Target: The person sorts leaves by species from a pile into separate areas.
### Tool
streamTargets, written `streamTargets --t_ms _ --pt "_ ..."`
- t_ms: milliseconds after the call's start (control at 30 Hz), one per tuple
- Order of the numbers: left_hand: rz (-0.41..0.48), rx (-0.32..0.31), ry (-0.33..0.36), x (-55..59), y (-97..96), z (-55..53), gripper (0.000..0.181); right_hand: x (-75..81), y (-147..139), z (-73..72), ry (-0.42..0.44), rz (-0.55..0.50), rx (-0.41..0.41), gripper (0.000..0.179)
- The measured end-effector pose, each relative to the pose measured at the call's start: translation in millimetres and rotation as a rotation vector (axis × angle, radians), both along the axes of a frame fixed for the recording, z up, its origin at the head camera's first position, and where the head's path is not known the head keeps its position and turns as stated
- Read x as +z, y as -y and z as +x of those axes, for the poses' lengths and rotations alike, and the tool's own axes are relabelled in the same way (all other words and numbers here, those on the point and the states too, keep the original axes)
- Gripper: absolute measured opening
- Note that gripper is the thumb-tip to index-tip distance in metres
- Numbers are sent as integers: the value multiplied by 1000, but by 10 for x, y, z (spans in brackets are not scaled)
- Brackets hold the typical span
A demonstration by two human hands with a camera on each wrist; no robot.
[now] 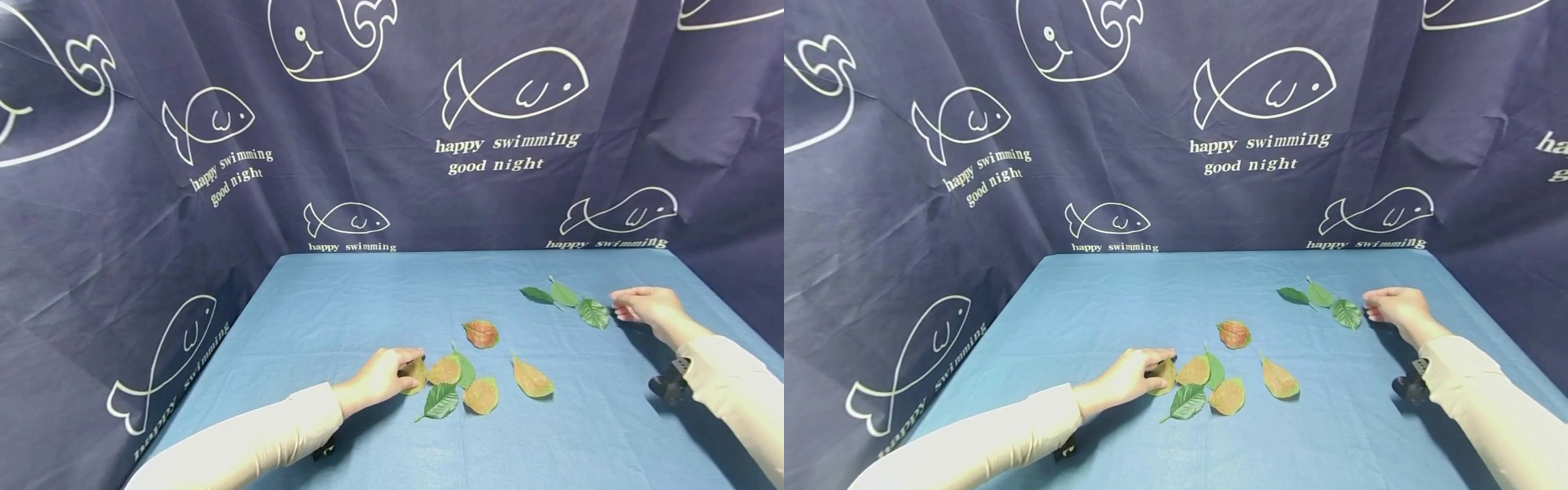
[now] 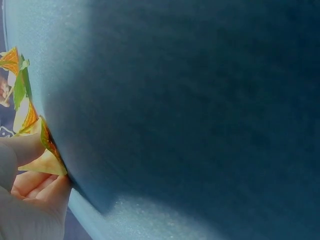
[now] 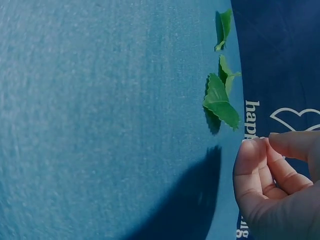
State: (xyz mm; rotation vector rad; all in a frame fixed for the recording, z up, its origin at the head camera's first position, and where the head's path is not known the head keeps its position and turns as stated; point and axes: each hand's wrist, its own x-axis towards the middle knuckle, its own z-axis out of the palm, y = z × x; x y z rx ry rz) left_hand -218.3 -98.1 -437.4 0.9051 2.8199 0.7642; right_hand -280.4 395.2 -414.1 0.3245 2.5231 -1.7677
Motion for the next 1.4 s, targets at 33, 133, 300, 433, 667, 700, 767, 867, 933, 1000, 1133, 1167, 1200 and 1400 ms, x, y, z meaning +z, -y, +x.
streamTargets --t_ms 33,133,300,433,667,700,767,867,933,1000,1133,1167,1200,1400 --pt "-4 -1 -2 -1 -1 0 51 3 3 5 -1 -7 2 16" --pt "-6 -5 0 -1 -2 -1 51 12 16 17 -8 -13 11 15" --pt "-1 -15 6 6 0 -4 51 34 50 47 -11 10 29 11" --pt "0 -20 3 13 3 0 51 51 77 69 -16 4 53 13" --pt "5 -17 7 19 -1 15 51 17 134 44 -41 -35 100 16" --pt "7 -17 10 20 -2 14 51 15 150 45 -47 -43 115 18" --pt "12 -16 18 20 -2 13 51 21 186 50 -57 -50 132 21" --pt "13 -17 22 20 0 5 51 58 261 86 -77 -44 164 20" --pt "11 -20 19 24 2 1 51 85 308 104 -76 -54 171 22" --pt "8 -22 16 26 4 -1 51 105 351 113 -70 -60 180 26" --pt "8 -24 14 30 5 1 51 126 431 112 -72 -49 199 27" --pt "7 -23 12 29 5 1 51 130 453 113 -74 -47 202 25" --pt "6 -23 9 27 4 2 51 135 476 115 -77 -46 205 23" --pt "-5 -22 -5 31 1 5 51 173 616 125 -90 -51 218 21"
